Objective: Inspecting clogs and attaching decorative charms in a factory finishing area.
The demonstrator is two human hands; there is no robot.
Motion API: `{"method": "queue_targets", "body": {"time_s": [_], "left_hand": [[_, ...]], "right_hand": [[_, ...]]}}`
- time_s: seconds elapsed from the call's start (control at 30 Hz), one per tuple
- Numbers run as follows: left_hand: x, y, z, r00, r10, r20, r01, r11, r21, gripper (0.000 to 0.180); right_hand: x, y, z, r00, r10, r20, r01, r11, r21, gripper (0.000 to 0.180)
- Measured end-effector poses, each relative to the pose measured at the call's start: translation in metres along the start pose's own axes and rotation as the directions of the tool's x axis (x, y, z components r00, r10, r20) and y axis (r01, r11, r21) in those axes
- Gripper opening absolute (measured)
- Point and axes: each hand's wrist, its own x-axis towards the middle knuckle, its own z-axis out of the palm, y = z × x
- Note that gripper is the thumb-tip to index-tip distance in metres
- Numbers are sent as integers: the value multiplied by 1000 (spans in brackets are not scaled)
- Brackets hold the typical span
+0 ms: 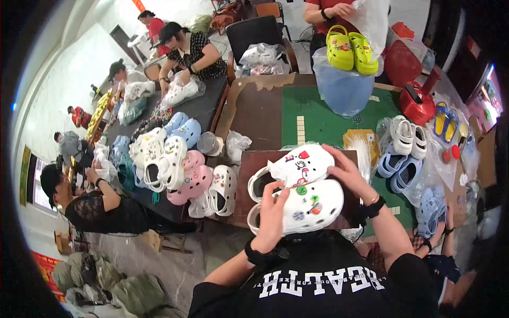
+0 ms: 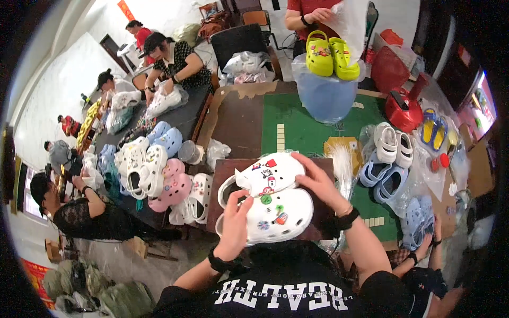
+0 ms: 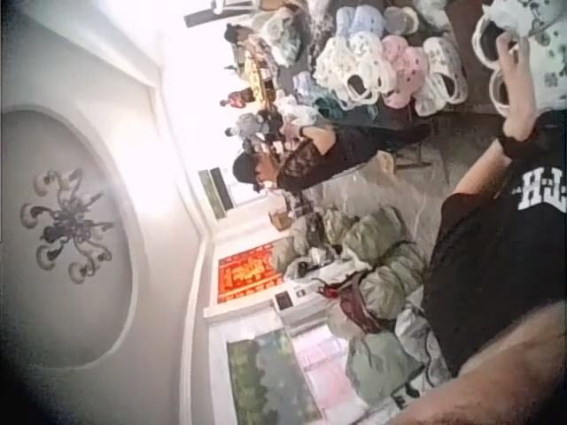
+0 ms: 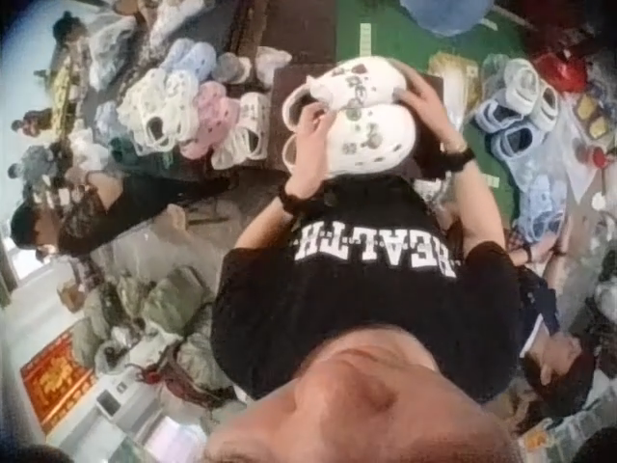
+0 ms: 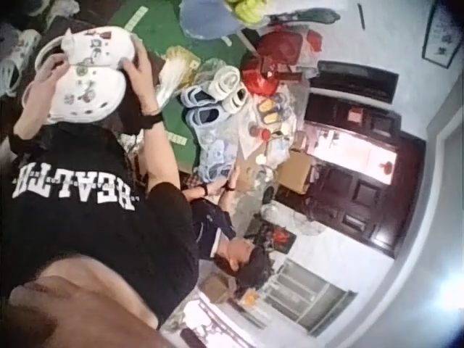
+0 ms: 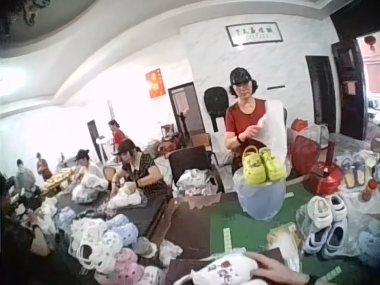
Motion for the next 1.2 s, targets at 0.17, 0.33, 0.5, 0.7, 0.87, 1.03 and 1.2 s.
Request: {"method": "queue_targets", "body": {"time_s": [0.17, 0.33, 0.5, 0.7, 0.87, 1.03, 1.2], "left_hand": [[-14, -18, 13, 965, -51, 259, 144, 923, -357, 64], [17, 33, -53, 849, -225, 478, 205, 974, 94, 46], [148, 7, -265, 877, 448, -175, -367, 858, 359, 24], [225, 3, -444, 593, 665, -453, 259, 375, 890, 59], [251, 25, -458, 698, 430, -573, 420, 403, 813, 51], [253, 26, -467, 580, 621, -528, 336, 409, 849, 23], [219, 32, -452, 511, 762, -397, 145, 379, 914, 20]], "right_hand": [[31, 1, -14, 981, 184, 64, -172, 972, -157, 49], [18, 32, -30, 992, 109, -65, -116, 986, -120, 40], [6, 28, -15, 980, 131, -148, -136, 990, -23, 40], [9, 31, -16, 974, 147, -174, -155, 987, -33, 40], [10, 19, -10, 961, 166, -223, -196, 973, -121, 40], [11, 26, -10, 967, 131, -216, -160, 979, -123, 41], [9, 25, -9, 964, 139, -228, -169, 979, -115, 43]]}}
